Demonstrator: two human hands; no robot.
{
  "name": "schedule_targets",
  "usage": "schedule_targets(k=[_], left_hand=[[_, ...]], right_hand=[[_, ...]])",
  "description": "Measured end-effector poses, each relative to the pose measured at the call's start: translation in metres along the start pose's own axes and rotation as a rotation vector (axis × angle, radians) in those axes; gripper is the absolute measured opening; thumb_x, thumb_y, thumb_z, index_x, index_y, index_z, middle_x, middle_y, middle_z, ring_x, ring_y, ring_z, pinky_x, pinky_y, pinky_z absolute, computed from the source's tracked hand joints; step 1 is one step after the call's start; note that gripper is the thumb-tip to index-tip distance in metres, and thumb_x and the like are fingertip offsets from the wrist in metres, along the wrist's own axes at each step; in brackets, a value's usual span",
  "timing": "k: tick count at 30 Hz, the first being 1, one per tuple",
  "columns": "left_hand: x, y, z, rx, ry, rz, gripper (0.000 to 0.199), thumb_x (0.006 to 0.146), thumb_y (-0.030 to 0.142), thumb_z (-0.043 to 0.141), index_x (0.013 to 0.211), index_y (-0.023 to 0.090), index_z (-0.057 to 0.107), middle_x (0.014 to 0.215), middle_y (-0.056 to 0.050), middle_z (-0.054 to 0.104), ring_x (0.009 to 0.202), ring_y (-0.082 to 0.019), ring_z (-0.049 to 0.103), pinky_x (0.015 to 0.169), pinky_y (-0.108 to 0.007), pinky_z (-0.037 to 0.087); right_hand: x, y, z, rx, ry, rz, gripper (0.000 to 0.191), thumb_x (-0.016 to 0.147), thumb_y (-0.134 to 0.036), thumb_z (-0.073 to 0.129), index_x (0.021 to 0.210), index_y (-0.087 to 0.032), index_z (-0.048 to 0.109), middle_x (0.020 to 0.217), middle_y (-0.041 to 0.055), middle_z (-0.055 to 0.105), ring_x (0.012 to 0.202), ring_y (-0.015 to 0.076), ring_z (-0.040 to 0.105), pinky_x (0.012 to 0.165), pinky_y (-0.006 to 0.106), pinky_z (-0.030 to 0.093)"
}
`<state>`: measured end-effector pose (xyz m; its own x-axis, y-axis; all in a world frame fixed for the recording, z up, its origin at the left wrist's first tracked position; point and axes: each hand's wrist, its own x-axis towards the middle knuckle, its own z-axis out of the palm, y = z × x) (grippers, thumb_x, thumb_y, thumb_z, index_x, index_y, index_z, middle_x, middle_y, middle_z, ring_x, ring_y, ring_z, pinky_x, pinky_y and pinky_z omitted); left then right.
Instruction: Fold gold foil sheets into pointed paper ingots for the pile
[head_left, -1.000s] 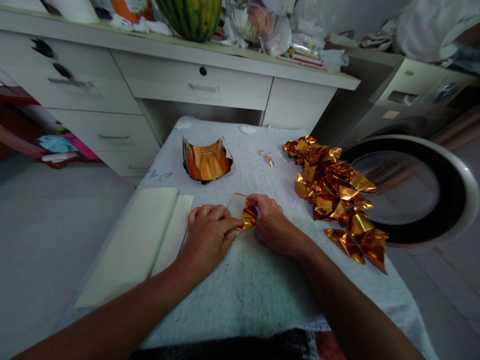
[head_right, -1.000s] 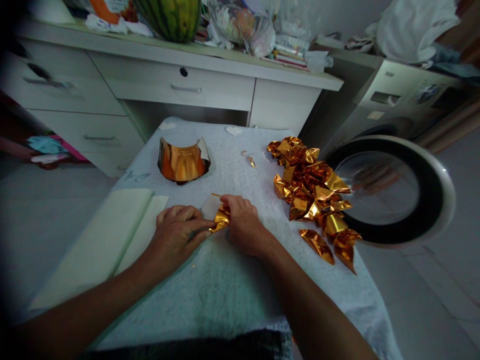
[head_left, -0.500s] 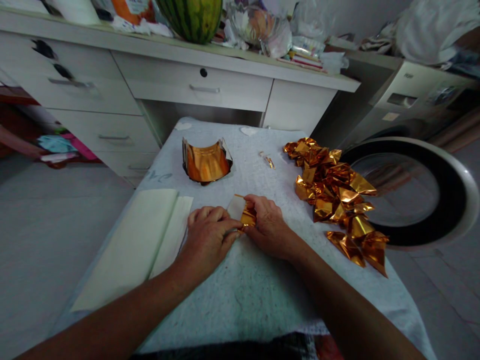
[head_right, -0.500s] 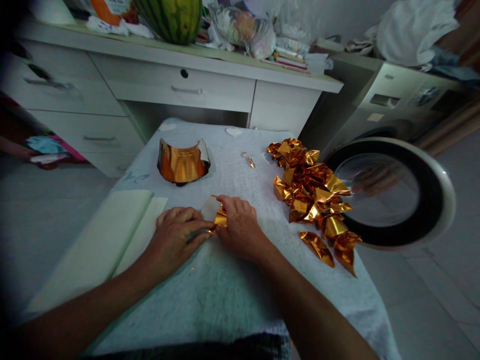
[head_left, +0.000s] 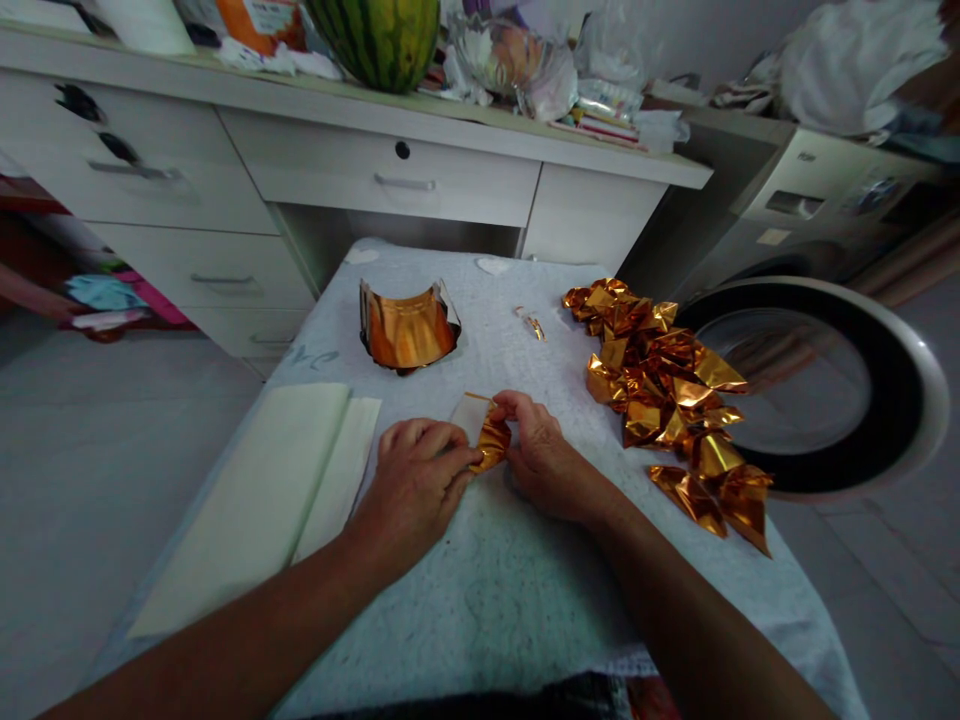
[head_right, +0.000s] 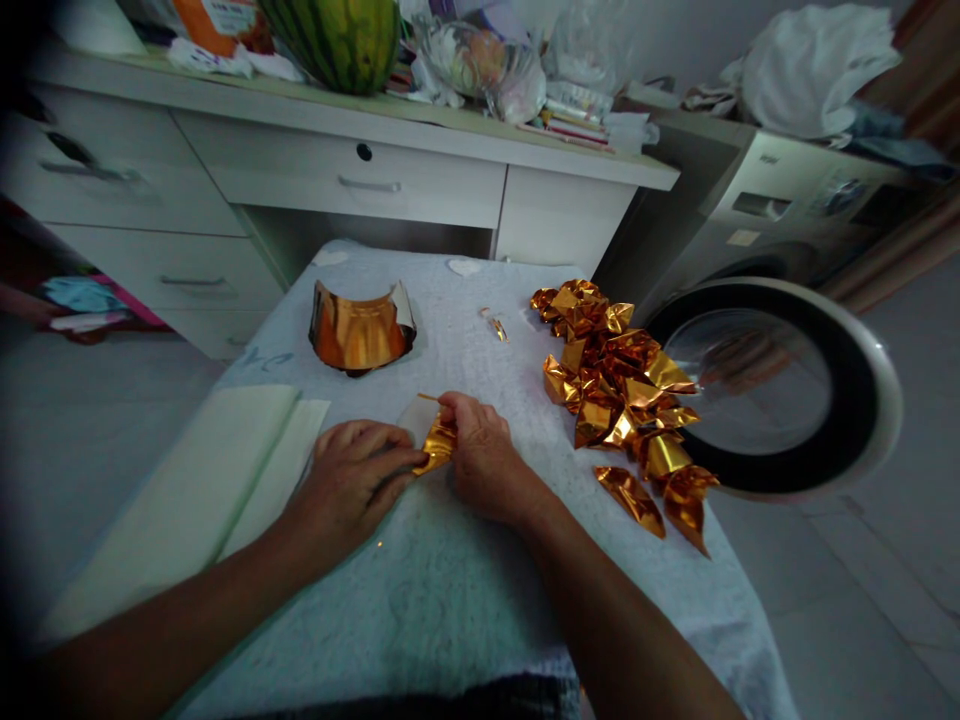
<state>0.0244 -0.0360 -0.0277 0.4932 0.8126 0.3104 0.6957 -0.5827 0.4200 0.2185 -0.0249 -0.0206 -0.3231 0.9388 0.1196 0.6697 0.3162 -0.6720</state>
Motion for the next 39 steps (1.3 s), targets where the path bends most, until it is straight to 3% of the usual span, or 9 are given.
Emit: schedule_targets(k=[4,9,16,22,29,39], left_hand=[[-0.001,0.000,0.000,-0.004,0.015,0.021,0.022,0.086,0.013,0.062,0.102,0.025,0.071,0.099,-0.003,0.067,0.095,-0.025,0.052,0.085,-0.045,0.036],[-0.001,0.001,0.001,0.028,0.025,0.046,0.022,0.088,0.014,0.058,0.102,0.025,0.071,0.103,-0.003,0.068,0.097,-0.025,0.053,0.086,-0.046,0.037],[0.001,0.005,0.004,0.142,-0.046,0.067,0.020,0.089,0.012,0.051,0.099,0.023,0.065,0.131,-0.004,0.063,0.119,-0.029,0.050,0.100,-0.053,0.034],[0.000,-0.001,0.014,0.179,-0.138,0.090,0.030,0.090,0.005,0.038,0.108,0.020,0.058,0.147,-0.007,0.050,0.143,-0.026,0.033,0.115,-0.056,0.020],[0.000,-0.004,0.015,0.165,-0.179,0.114,0.039,0.089,0.004,0.035,0.121,0.018,0.053,0.146,-0.010,0.051,0.143,-0.026,0.033,0.117,-0.057,0.022],[0.002,0.001,0.010,0.152,-0.188,0.098,0.042,0.087,0.004,0.038,0.125,0.016,0.050,0.142,-0.013,0.054,0.138,-0.027,0.041,0.113,-0.058,0.026]], right_hand=[[0.003,0.005,-0.002,0.020,0.132,-0.051,0.041,0.074,0.001,0.043,0.110,-0.017,0.054,0.108,0.0077,0.060,0.102,0.0209,0.052,0.092,0.037,0.042],[0.010,0.009,-0.002,-0.099,0.302,0.022,0.018,0.088,-0.011,0.049,0.091,-0.018,0.065,0.096,0.0076,0.059,0.097,0.0228,0.050,0.090,0.038,0.040],[0.014,0.008,0.002,-0.186,0.162,0.008,0.021,0.089,-0.011,0.057,0.093,-0.023,0.074,0.092,0.0045,0.064,0.093,0.0210,0.050,0.086,0.035,0.037],[0.015,0.004,0.000,-0.218,0.097,0.068,0.018,0.090,-0.013,0.058,0.092,-0.023,0.073,0.094,0.0036,0.068,0.093,0.0206,0.051,0.085,0.035,0.034],[0.013,0.008,0.003,-0.264,0.105,0.060,0.027,0.090,-0.014,0.057,0.112,-0.023,0.070,0.101,0.0068,0.065,0.097,0.0232,0.049,0.086,0.038,0.034],[0.012,0.012,0.003,-0.345,0.104,0.050,0.027,0.092,-0.019,0.057,0.114,-0.027,0.070,0.103,0.0077,0.064,0.097,0.0246,0.048,0.086,0.039,0.035]])
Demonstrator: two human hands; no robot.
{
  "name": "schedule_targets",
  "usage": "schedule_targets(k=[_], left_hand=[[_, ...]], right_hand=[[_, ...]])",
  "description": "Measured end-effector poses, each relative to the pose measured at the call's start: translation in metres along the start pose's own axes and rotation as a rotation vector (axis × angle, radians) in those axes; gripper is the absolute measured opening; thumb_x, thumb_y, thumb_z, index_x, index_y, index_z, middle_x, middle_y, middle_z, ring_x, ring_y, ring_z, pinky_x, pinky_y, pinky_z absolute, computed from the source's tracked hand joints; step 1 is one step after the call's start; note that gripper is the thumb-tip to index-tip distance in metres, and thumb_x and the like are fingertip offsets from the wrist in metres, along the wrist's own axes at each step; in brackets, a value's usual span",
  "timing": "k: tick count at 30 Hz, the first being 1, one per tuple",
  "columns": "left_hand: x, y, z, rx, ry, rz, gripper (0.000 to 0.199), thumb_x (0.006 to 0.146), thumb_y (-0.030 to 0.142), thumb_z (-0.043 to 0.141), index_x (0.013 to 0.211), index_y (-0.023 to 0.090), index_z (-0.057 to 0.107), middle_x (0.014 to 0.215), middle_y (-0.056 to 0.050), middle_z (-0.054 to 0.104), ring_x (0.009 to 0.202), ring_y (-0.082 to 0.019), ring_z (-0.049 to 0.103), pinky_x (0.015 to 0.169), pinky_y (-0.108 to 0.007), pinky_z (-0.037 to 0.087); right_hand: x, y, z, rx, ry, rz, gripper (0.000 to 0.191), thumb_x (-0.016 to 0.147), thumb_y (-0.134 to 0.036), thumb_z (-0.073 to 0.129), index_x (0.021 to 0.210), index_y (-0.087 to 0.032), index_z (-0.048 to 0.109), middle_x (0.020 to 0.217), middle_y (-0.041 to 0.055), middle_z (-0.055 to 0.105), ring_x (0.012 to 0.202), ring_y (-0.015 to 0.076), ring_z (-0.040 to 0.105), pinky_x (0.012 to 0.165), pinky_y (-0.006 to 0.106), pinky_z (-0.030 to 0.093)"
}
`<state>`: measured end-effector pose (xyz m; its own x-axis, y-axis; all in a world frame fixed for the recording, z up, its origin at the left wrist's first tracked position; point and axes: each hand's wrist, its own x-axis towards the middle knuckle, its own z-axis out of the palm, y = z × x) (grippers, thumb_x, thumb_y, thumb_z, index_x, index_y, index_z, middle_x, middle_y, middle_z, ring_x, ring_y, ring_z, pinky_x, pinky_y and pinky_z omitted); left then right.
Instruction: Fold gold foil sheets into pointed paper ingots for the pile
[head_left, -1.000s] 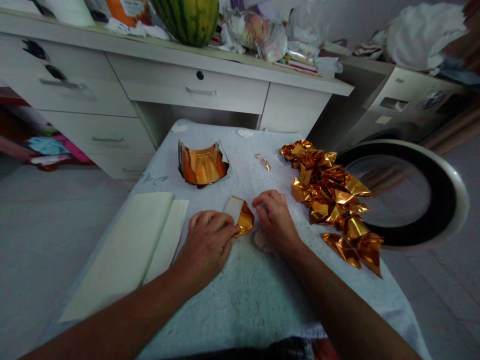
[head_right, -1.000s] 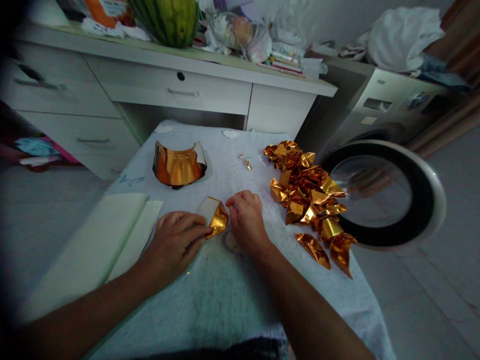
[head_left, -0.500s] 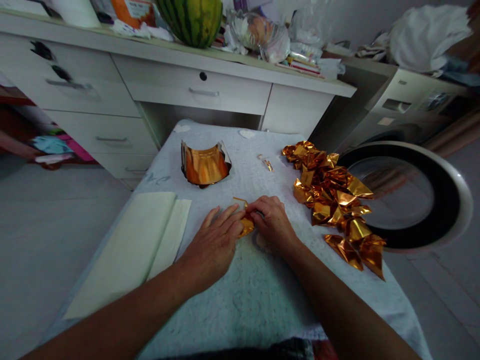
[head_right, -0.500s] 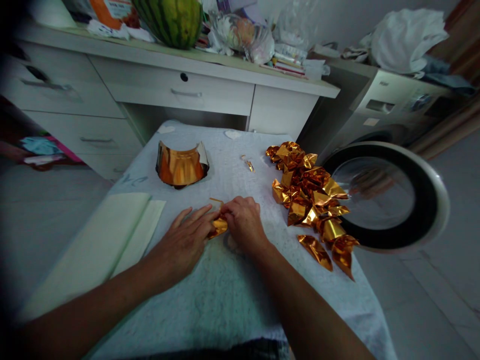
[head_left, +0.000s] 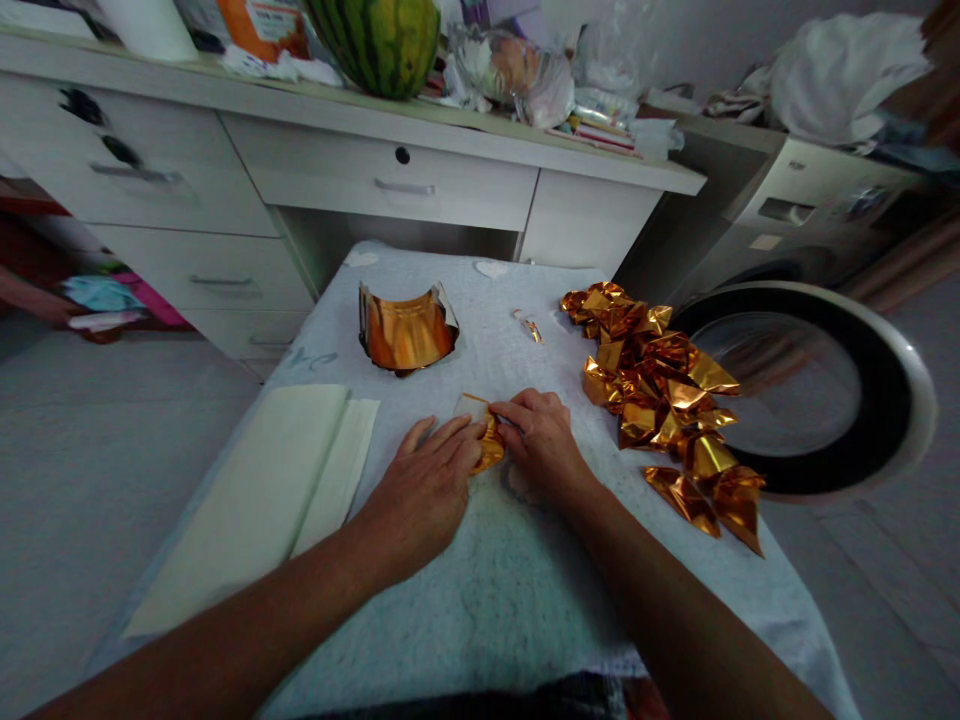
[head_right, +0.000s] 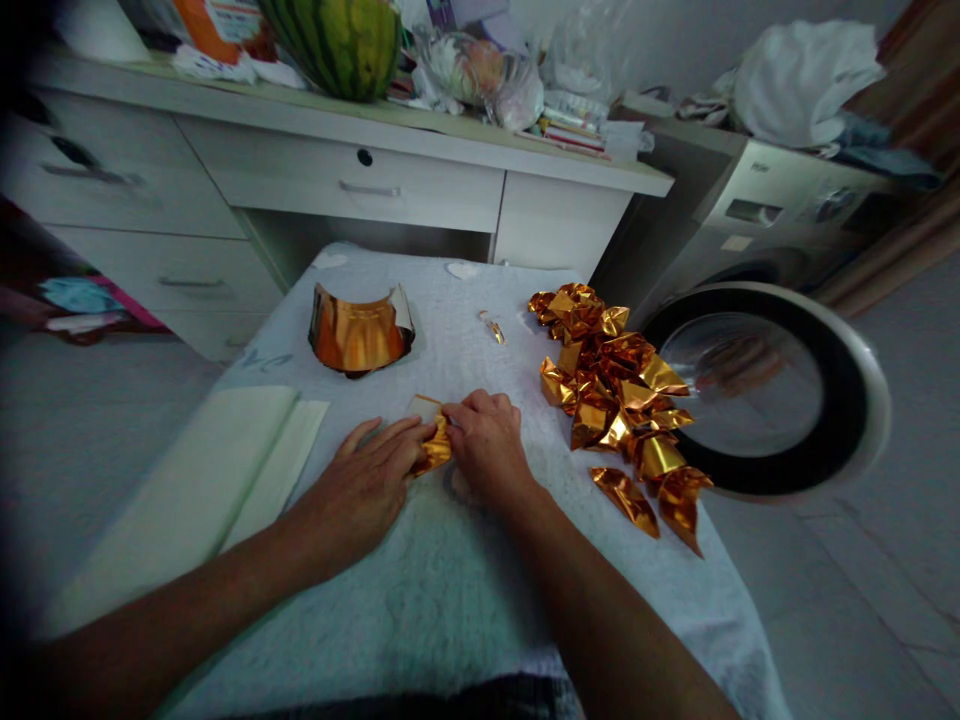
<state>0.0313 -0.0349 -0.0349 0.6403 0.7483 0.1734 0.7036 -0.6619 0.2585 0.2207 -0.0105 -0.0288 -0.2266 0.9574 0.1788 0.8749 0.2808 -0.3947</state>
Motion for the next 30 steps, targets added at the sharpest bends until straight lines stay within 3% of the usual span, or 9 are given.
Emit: schedule_targets(k=[11,18,25,30], left_hand=[[0.002,0.005,-0.003,0.021,0.016,-0.007,0.038,0.087,0.006,0.041,0.122,0.015,0.053,0.142,-0.012,0.055,0.137,-0.027,0.043,0.115,-0.058,0.021],[0.000,0.002,-0.001,-0.005,0.019,-0.004,0.045,0.085,0.004,0.040,0.127,0.017,0.050,0.145,-0.012,0.052,0.138,-0.027,0.042,0.115,-0.059,0.020],[-0.001,0.002,0.001,-0.038,0.021,-0.004,0.043,0.085,0.002,0.038,0.124,0.016,0.051,0.144,-0.011,0.053,0.139,-0.026,0.039,0.114,-0.060,0.020],[-0.001,0.003,-0.002,-0.042,0.034,-0.004,0.039,0.085,0.005,0.042,0.120,0.017,0.053,0.140,-0.012,0.056,0.135,-0.027,0.043,0.114,-0.058,0.023]], right_hand=[[-0.014,-0.001,-0.021,-0.138,-0.017,-0.141,0.019,0.092,-0.021,0.055,0.097,-0.025,0.074,0.102,0.0070,0.064,0.095,0.0242,0.047,0.080,0.039,0.032],[-0.014,0.001,-0.023,-0.070,0.008,-0.160,0.017,0.091,-0.026,0.058,0.088,-0.023,0.074,0.097,0.0056,0.063,0.094,0.0228,0.048,0.080,0.039,0.031],[-0.008,-0.003,-0.009,-0.060,0.066,0.016,0.016,0.092,-0.024,0.055,0.102,-0.019,0.067,0.102,0.0092,0.061,0.098,0.0257,0.046,0.083,0.040,0.034],[-0.002,-0.008,0.002,-0.084,0.036,0.083,0.012,0.092,-0.022,0.053,0.093,-0.019,0.065,0.100,0.0101,0.059,0.097,0.0274,0.044,0.083,0.042,0.035]])
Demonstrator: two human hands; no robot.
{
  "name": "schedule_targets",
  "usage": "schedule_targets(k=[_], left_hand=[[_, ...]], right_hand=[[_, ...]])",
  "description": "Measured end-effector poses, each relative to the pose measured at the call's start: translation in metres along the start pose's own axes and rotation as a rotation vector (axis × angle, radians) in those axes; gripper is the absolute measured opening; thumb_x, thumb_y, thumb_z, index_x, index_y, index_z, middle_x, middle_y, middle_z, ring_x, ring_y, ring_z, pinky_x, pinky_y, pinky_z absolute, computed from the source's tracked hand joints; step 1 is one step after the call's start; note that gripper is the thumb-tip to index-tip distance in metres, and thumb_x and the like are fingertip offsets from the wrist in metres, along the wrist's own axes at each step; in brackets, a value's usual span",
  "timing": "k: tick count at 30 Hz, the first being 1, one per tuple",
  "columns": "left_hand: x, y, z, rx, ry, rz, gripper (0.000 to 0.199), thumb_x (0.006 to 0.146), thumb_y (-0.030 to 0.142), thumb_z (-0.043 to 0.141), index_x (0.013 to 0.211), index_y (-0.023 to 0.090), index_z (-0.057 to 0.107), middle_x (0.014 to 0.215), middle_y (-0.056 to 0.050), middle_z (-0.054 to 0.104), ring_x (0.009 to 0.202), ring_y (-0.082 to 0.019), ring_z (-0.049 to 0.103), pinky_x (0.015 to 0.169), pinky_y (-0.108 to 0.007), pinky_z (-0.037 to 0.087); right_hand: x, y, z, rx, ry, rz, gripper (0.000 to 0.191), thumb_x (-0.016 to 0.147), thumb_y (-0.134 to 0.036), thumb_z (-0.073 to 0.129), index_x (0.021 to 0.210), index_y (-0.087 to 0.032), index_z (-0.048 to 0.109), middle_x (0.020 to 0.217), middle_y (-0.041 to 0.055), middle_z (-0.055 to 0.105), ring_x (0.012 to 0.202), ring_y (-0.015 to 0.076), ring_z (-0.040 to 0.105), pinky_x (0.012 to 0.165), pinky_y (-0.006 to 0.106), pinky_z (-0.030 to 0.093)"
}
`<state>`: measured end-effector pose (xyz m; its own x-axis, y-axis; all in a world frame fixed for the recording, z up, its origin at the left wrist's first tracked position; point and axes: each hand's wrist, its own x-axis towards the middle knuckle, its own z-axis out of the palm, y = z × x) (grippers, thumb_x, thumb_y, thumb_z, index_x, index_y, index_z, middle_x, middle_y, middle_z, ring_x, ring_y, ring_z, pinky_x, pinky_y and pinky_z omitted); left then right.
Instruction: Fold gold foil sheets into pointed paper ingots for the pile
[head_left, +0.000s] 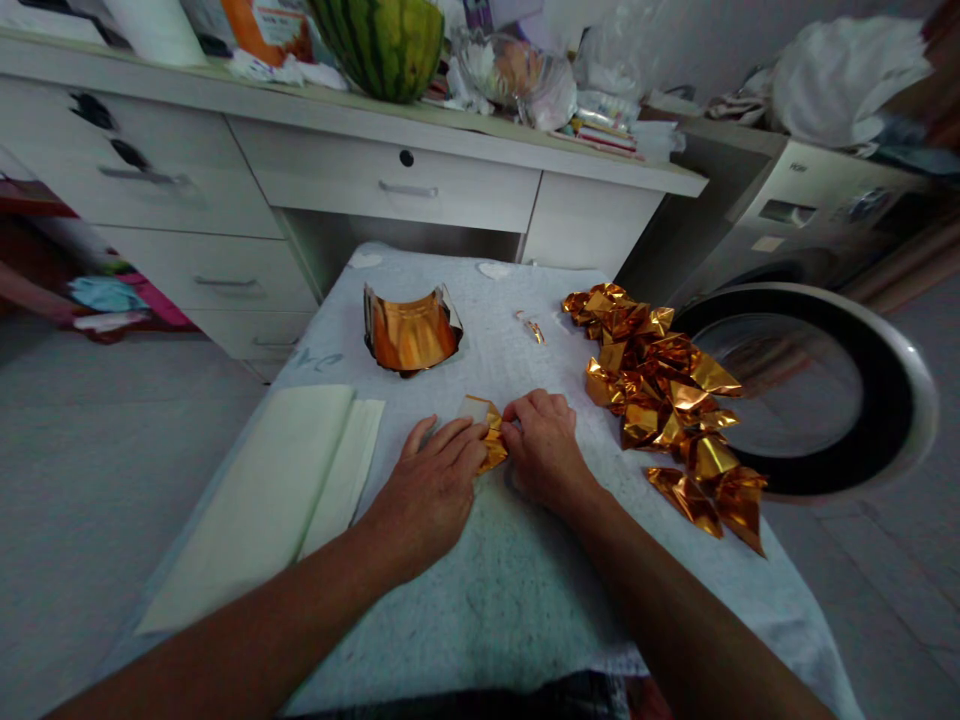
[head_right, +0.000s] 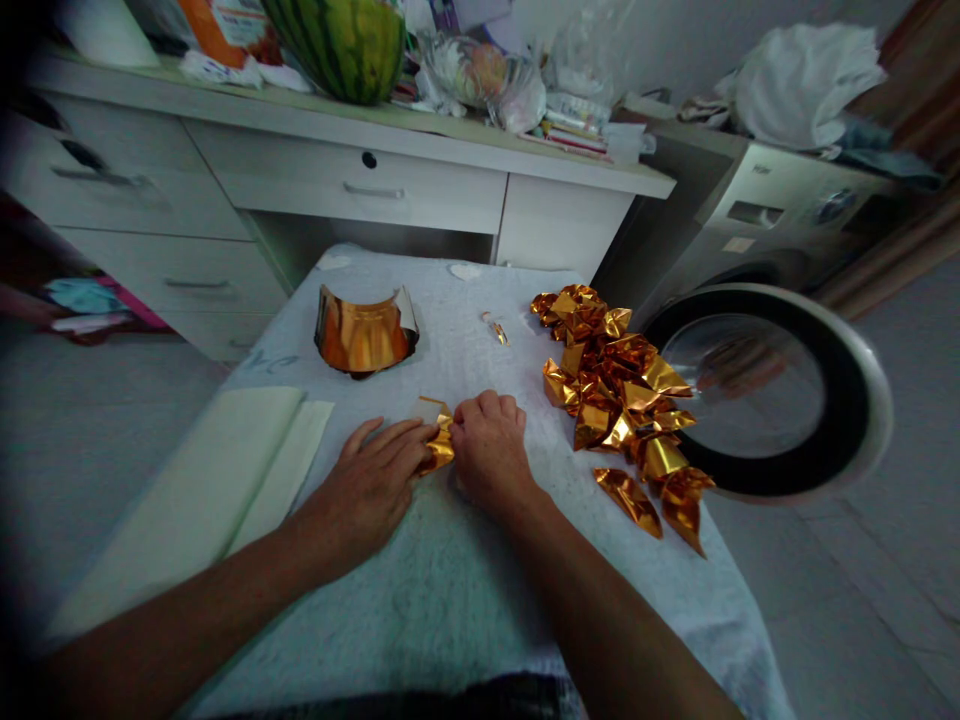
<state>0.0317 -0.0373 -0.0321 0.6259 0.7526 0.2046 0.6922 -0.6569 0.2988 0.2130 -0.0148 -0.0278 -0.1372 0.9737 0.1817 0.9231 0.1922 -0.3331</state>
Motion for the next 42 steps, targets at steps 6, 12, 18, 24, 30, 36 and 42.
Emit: schedule_targets(k=[6,12,18,24,30,36,42], left_hand=[[0.002,0.002,-0.006,-0.029,0.054,0.005,0.030,0.084,0.005,0.045,0.107,0.018,0.058,0.130,-0.011,0.061,0.127,-0.028,0.049,0.110,-0.057,0.028],[0.001,-0.001,-0.012,-0.052,0.245,0.058,0.018,0.088,0.014,0.055,0.104,0.021,0.059,0.115,-0.008,0.061,0.113,-0.027,0.053,0.102,-0.050,0.037],[0.001,-0.002,-0.027,-0.090,0.546,-0.046,0.034,0.088,0.028,0.062,0.119,0.017,0.053,0.124,-0.013,0.053,0.117,-0.029,0.049,0.101,-0.048,0.040],[0.001,-0.007,-0.041,-0.332,0.475,-0.130,0.016,0.095,0.028,0.054,0.103,0.022,0.066,0.098,-0.003,0.066,0.095,-0.019,0.061,0.084,-0.034,0.049],[0.000,-0.007,-0.044,-0.588,0.513,-0.275,0.012,0.091,0.027,0.060,0.089,0.022,0.070,0.083,0.001,0.067,0.076,-0.014,0.061,0.066,-0.025,0.046],[0.003,-0.009,-0.040,-0.921,0.531,-0.484,0.015,0.088,0.032,0.064,0.090,0.021,0.073,0.072,0.003,0.066,0.064,-0.012,0.057,0.057,-0.023,0.044],[0.006,-0.014,-0.030,-1.133,0.590,-0.603,0.017,0.082,0.036,0.069,0.088,0.020,0.074,0.077,0.000,0.069,0.069,-0.013,0.059,0.062,-0.023,0.047]], right_hand=[[0.001,-0.005,-0.002,0.131,0.020,0.019,0.007,0.083,-0.015,0.058,0.087,-0.020,0.061,0.097,0.0075,0.060,0.096,0.0256,0.047,0.085,0.040,0.036],[-0.001,-0.007,-0.008,0.378,0.058,-0.074,0.010,0.085,-0.012,0.050,0.085,-0.021,0.054,0.084,0.0024,0.060,0.083,0.0188,0.053,0.077,0.032,0.041],[-0.005,-0.011,-0.018,0.567,0.110,-0.227,0.011,0.088,-0.014,0.048,0.088,-0.021,0.055,0.083,0.0001,0.059,0.077,0.0142,0.056,0.070,0.026,0.043],[-0.008,-0.016,-0.028,0.743,0.041,-0.296,0.010,0.092,-0.020,0.052,0.085,-0.023,0.057,0.080,-0.0007,0.057,0.076,0.0137,0.056,0.072,0.028,0.044],[-0.008,-0.014,-0.030,1.233,-0.136,-0.016,0.018,0.091,-0.029,0.052,0.107,-0.022,0.060,0.093,0.0021,0.063,0.085,0.0148,0.059,0.079,0.030,0.047],[-0.003,-0.008,-0.027,1.459,-0.311,0.112,0.023,0.075,-0.018,0.061,0.098,-0.021,0.063,0.093,0.0015,0.065,0.086,0.0149,0.059,0.079,0.028,0.045],[-0.007,-0.010,-0.027,1.506,-0.408,0.156,0.020,0.082,-0.036,0.069,0.091,-0.019,0.060,0.080,-0.0003,0.062,0.067,0.0103,0.054,0.060,0.022,0.039]])
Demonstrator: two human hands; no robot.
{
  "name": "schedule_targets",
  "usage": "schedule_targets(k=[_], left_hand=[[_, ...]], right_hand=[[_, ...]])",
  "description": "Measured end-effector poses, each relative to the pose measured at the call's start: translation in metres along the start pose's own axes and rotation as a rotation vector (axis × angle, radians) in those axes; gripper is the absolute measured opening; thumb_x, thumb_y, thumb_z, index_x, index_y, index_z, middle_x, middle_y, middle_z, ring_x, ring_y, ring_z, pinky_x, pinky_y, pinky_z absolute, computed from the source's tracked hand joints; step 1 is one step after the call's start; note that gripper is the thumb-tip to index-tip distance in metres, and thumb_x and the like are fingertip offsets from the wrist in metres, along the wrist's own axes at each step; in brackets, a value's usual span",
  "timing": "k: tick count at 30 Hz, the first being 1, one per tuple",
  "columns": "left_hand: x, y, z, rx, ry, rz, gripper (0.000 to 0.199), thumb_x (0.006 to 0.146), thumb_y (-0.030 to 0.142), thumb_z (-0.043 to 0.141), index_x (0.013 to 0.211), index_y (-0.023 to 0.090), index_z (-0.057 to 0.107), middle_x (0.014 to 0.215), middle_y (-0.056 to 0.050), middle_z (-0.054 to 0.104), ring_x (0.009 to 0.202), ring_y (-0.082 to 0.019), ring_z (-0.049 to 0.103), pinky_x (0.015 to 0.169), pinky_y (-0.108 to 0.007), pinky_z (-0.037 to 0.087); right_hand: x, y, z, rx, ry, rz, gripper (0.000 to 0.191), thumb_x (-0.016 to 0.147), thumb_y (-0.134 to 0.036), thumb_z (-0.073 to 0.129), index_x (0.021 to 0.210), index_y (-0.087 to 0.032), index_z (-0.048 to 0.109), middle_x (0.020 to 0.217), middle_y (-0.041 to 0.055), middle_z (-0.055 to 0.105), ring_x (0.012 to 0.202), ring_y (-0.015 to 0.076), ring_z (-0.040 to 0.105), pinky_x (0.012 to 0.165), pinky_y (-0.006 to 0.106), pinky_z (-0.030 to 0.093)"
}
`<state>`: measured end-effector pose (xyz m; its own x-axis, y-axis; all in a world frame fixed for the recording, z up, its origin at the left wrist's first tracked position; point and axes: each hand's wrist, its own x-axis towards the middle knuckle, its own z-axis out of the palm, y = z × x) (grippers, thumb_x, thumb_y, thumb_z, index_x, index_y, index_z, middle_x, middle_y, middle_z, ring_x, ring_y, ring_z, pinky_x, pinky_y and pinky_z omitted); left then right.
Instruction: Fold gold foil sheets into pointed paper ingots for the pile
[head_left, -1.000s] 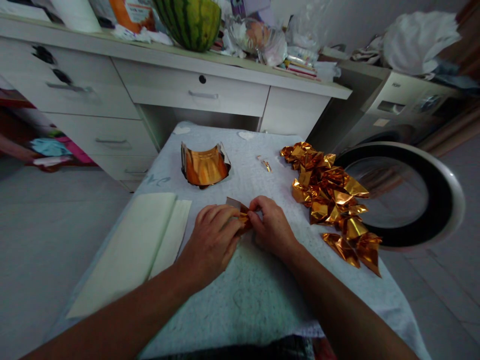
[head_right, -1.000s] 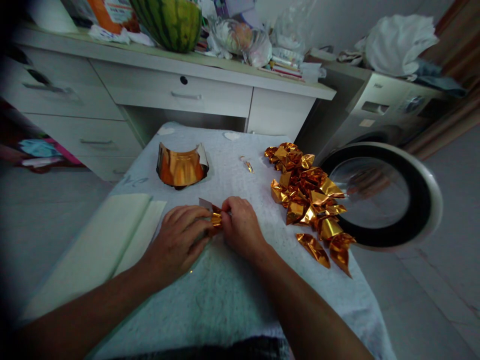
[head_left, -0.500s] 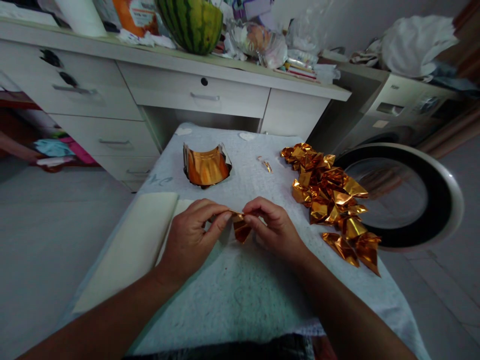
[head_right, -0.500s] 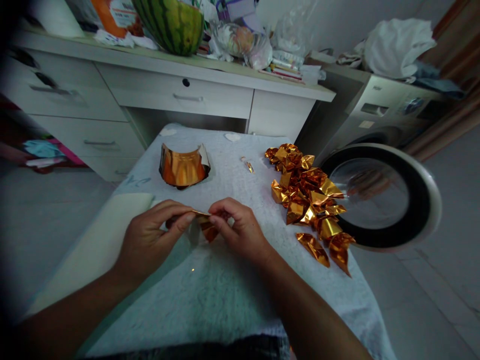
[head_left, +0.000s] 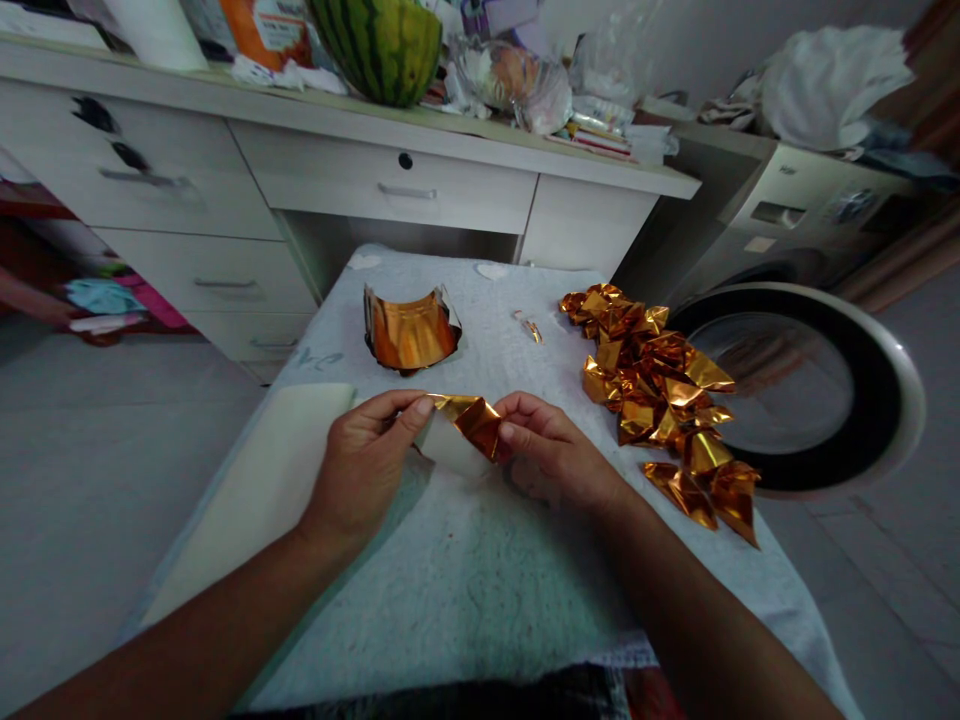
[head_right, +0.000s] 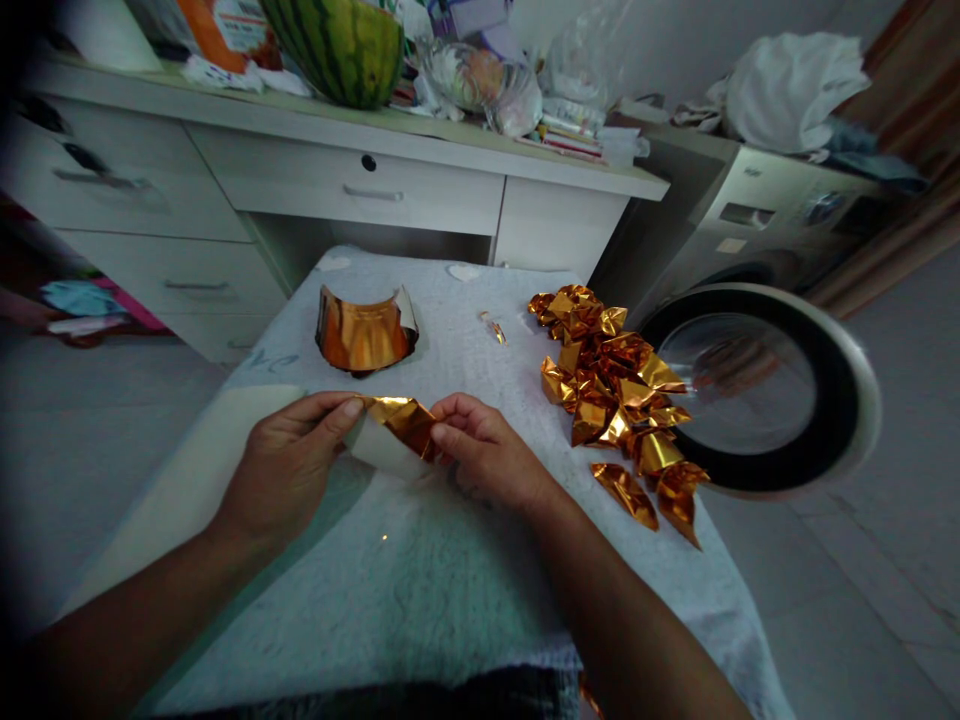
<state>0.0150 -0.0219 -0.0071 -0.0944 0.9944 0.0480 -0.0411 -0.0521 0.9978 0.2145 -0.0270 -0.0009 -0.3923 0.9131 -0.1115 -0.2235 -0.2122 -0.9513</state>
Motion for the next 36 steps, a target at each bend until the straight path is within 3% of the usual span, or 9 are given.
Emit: schedule_targets(k=[9,17,25,29,32,36], left_hand=[[0.002,-0.004,0.003,-0.208,0.019,-0.084,0.018,0.077,0.036,0.074,0.085,0.020,0.073,0.082,-0.001,0.070,0.074,-0.014,0.062,0.066,-0.025,0.049],[0.000,-0.001,0.004,-0.185,-0.021,-0.079,0.020,0.075,0.026,0.075,0.093,0.021,0.069,0.086,0.001,0.069,0.076,-0.012,0.063,0.066,-0.022,0.048],[-0.003,-0.001,0.005,0.037,-0.243,-0.080,0.013,0.077,0.020,0.067,0.090,0.021,0.063,0.075,0.004,0.061,0.063,-0.010,0.055,0.055,-0.021,0.044],[-0.004,-0.002,0.004,0.216,-0.407,0.026,0.009,0.085,0.024,0.058,0.087,0.021,0.066,0.084,0.000,0.061,0.070,-0.013,0.058,0.063,-0.026,0.047],[-0.004,-0.002,0.004,0.348,-0.448,0.097,0.017,0.088,0.026,0.053,0.094,0.022,0.069,0.093,-0.002,0.061,0.075,-0.015,0.060,0.068,-0.029,0.049],[-0.004,-0.002,0.005,0.515,-0.463,0.154,0.023,0.089,0.026,0.051,0.101,0.023,0.070,0.093,-0.003,0.063,0.078,-0.017,0.062,0.072,-0.032,0.049]], right_hand=[[-0.003,0.000,-0.003,-0.045,-0.093,0.075,0.020,0.083,-0.034,0.071,0.087,-0.018,0.059,0.073,-0.0036,0.057,0.054,0.0059,0.044,0.050,0.019,0.032],[0.001,0.006,-0.004,-0.016,0.052,0.031,0.027,0.077,-0.040,0.074,0.084,-0.019,0.058,0.075,-0.0025,0.058,0.060,0.0090,0.048,0.054,0.021,0.035],[0.003,0.000,-0.013,-0.221,0.195,-0.044,0.028,0.079,-0.042,0.070,0.094,-0.021,0.058,0.069,-0.0047,0.056,0.055,0.0089,0.046,0.051,0.021,0.031],[0.007,0.005,-0.016,-0.246,0.320,-0.159,0.030,0.075,-0.037,0.072,0.087,-0.023,0.049,0.065,-0.0076,0.050,0.053,0.0088,0.044,0.050,0.021,0.031],[0.009,0.008,-0.018,-0.362,0.354,-0.195,0.024,0.077,-0.035,0.069,0.077,-0.021,0.050,0.066,-0.0057,0.051,0.057,0.0094,0.045,0.052,0.022,0.033],[0.011,0.009,-0.019,-0.614,0.385,-0.225,0.008,0.082,-0.026,0.059,0.080,-0.020,0.055,0.072,-0.0029,0.055,0.064,0.0122,0.050,0.060,0.025,0.038]])
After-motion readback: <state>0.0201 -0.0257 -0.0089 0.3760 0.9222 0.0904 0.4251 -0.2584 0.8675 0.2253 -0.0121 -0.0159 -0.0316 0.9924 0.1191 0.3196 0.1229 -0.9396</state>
